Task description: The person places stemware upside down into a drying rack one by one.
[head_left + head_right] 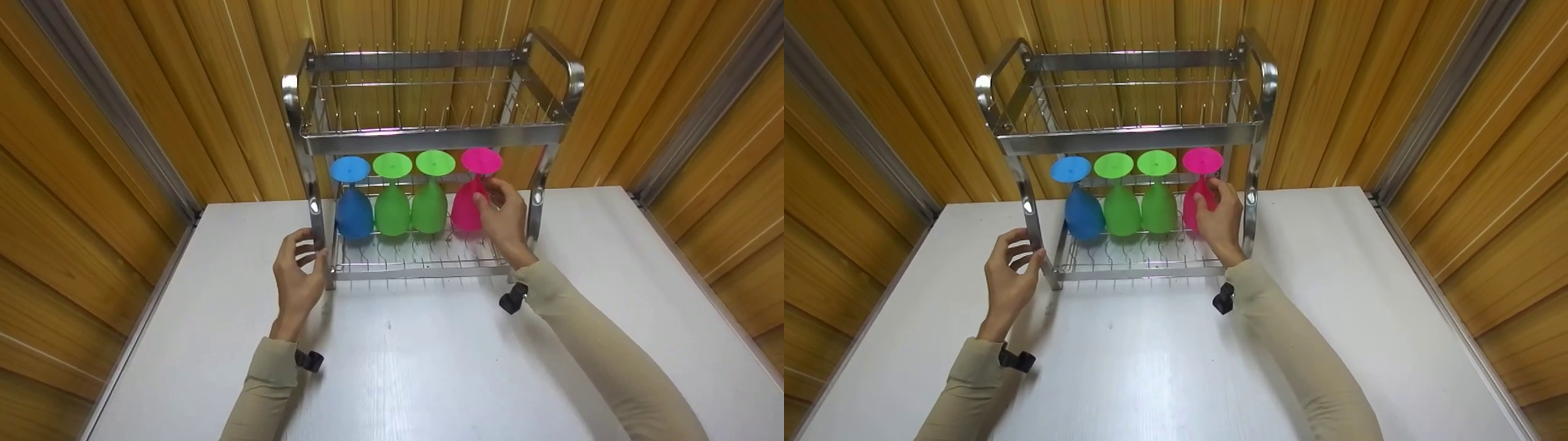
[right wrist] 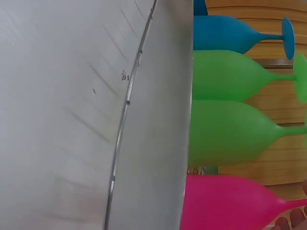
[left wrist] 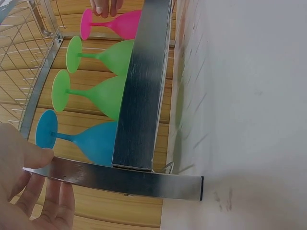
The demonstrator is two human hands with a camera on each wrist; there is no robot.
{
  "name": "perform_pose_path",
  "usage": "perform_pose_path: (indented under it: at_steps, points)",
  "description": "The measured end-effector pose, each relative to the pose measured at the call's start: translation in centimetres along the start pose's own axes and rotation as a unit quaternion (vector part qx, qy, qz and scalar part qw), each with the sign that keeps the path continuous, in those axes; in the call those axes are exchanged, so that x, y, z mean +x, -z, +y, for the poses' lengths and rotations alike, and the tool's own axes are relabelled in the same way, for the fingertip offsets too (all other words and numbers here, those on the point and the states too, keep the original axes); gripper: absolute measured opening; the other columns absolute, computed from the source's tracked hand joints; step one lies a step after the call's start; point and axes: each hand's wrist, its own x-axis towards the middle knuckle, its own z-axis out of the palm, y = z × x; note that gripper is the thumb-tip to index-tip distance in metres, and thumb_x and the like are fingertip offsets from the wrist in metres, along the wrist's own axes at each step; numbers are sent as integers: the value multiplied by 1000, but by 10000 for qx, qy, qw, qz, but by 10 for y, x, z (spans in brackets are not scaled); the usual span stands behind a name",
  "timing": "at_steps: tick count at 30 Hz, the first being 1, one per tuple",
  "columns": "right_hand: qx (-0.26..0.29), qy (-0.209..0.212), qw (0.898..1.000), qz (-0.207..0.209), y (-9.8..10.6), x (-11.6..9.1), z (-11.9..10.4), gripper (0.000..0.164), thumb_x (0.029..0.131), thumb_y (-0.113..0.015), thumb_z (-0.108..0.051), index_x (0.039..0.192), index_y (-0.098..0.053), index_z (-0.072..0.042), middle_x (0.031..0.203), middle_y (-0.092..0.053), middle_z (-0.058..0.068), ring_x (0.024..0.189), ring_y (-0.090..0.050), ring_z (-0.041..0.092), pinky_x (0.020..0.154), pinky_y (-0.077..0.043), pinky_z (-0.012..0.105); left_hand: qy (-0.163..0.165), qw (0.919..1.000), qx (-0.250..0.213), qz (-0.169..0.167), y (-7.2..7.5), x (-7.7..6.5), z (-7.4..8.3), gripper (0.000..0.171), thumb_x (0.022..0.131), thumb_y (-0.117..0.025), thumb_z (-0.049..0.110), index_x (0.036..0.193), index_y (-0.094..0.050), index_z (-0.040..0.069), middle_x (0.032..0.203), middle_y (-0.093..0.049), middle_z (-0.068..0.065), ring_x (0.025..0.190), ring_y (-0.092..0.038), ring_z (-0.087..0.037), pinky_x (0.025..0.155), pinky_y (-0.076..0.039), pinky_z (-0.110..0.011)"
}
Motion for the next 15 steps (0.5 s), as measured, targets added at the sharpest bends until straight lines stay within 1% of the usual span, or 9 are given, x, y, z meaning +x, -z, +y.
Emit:
perform_pose_path:
  at_steps: [2, 5, 7, 9, 12, 15]
  points:
    - [139, 94, 9998, -111, 1, -7, -1, 39, 102, -69, -5, 139, -61, 5, 139, -64, 24, 135, -60, 39, 122, -48, 46, -12, 10000, 1, -12, 1, 0, -1, 44, 93, -78, -5, 135, -64, 2, 124, -70, -14, 106, -73, -29, 91, -67, -43]
    - [411, 327, 9981, -314, 3, -19, -2, 39, 102, -69, -3, 139, -61, 7, 139, -63, 26, 136, -60, 39, 122, -47, 45, -19, 10000, 72, -24, 2, 1, -2, 44, 94, -78, -4, 135, -64, 2, 124, -69, -13, 106, -73, -27, 91, -67, -40]
    - [593, 544, 9957, -449, 6, -29, -4, 38, 102, -69, -1, 138, -60, 9, 138, -62, 27, 135, -60, 39, 122, -47, 43, -19, 9998, 175, -16, 2, 1, -3, 44, 94, -78, -3, 136, -63, 1, 124, -69, -14, 106, -73, -27, 91, -67, -39]
    - [654, 835, 9929, -546, 11, -40, -6, 38, 101, -69, 2, 137, -60, 10, 137, -63, 26, 133, -61, 38, 120, -50, 38, -29, 9996, 278, -11, 2, 1, -3, 45, 94, -77, -3, 136, -62, 0, 123, -69, -15, 106, -73, -27, 91, -67, -39]
    - [454, 1477, 9859, -635, 24, -56, -10, 36, 98, -70, 6, 134, -64, 9, 131, -65, 26, 126, -64, 35, 115, -53, 32, -59, 9992, 386, -36, 2, 1, -2, 45, 94, -77, -3, 136, -62, -1, 123, -69, -16, 106, -73, -28, 91, -67, -39]
    - [25, 2124, 9752, -623, 40, -67, -10, 35, 95, -73, 9, 129, -69, 6, 125, -69, 21, 120, -67, 26, 110, -55, 24, -24, 9988, 442, -194, 4, 1, -1, 45, 95, -76, 0, 138, -61, -1, 125, -68, -17, 107, -73, -30, 93, -66, -42]
